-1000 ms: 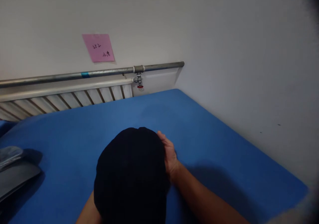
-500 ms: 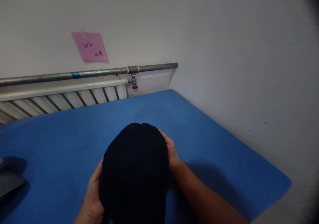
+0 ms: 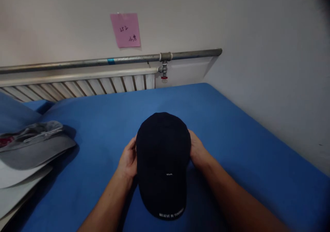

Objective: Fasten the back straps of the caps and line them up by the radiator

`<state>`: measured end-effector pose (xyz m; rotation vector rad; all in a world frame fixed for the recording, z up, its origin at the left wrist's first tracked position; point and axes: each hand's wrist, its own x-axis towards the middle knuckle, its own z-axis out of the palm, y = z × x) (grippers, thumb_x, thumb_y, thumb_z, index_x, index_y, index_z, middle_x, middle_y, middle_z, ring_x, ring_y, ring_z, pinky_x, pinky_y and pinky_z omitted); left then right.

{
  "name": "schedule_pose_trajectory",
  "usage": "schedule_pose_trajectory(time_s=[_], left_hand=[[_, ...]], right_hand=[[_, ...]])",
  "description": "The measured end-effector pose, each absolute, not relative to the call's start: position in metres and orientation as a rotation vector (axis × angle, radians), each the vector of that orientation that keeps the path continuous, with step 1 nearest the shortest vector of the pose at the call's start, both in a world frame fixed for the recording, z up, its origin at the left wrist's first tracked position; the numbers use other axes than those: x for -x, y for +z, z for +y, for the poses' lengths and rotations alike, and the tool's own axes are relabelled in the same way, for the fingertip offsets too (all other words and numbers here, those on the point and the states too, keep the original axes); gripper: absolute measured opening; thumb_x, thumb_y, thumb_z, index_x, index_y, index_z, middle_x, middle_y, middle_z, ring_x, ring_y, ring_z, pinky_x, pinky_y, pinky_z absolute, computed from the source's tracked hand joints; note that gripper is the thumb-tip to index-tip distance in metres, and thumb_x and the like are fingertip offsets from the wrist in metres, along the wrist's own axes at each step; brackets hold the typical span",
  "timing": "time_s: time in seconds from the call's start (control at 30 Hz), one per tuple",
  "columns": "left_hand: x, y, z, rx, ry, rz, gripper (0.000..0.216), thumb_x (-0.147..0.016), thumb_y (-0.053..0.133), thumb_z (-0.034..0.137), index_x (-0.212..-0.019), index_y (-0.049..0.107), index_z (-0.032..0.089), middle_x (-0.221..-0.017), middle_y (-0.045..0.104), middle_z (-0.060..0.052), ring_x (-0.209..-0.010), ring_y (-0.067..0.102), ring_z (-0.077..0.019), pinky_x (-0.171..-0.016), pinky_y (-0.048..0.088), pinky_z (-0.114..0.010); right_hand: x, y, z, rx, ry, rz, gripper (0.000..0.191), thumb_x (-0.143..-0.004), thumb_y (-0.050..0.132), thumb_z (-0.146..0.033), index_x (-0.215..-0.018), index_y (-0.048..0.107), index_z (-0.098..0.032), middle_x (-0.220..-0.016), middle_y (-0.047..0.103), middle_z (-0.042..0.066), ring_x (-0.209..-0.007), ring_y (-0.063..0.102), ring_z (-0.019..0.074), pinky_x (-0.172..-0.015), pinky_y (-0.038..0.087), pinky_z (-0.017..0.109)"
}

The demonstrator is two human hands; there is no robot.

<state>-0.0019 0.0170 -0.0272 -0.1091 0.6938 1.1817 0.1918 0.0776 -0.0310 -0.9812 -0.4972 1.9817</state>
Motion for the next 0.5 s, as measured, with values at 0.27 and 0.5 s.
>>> schedule_pose_trajectory(time_s=[0.27,0.5], left_hand=[[0.003,-0.031,0.016,0.086,1.139,0.629,0.031,-0.093,0.048,0.025,-0.079,0.072,0.010,-0.068,0.072,-0.006,-0.062,0.069,-0.0156,-0.082,0.055,-0.030],[0.005,-0.029,0.007,-0.111,1.142,0.497,0.046,-0.096,0.033,0.041,-0.096,0.072,0.015,-0.079,0.075,-0.008,-0.093,0.070,-0.0231,-0.094,0.048,-0.038]], right_hand=[[-0.195,-0.047,0.083,1.044,1.909,-0.548,0.019,-0.075,0.064,-0.040,-0.085,0.064,-0.024,-0.071,0.064,0.001,-0.079,0.062,0.0211,-0.066,0.052,0.035],[-0.208,-0.066,0.085,1.059,1.807,-0.537,0.015,-0.076,0.065,-0.038,-0.081,0.062,-0.024,-0.072,0.065,0.001,-0.080,0.063,0.0203,-0.069,0.052,0.034]])
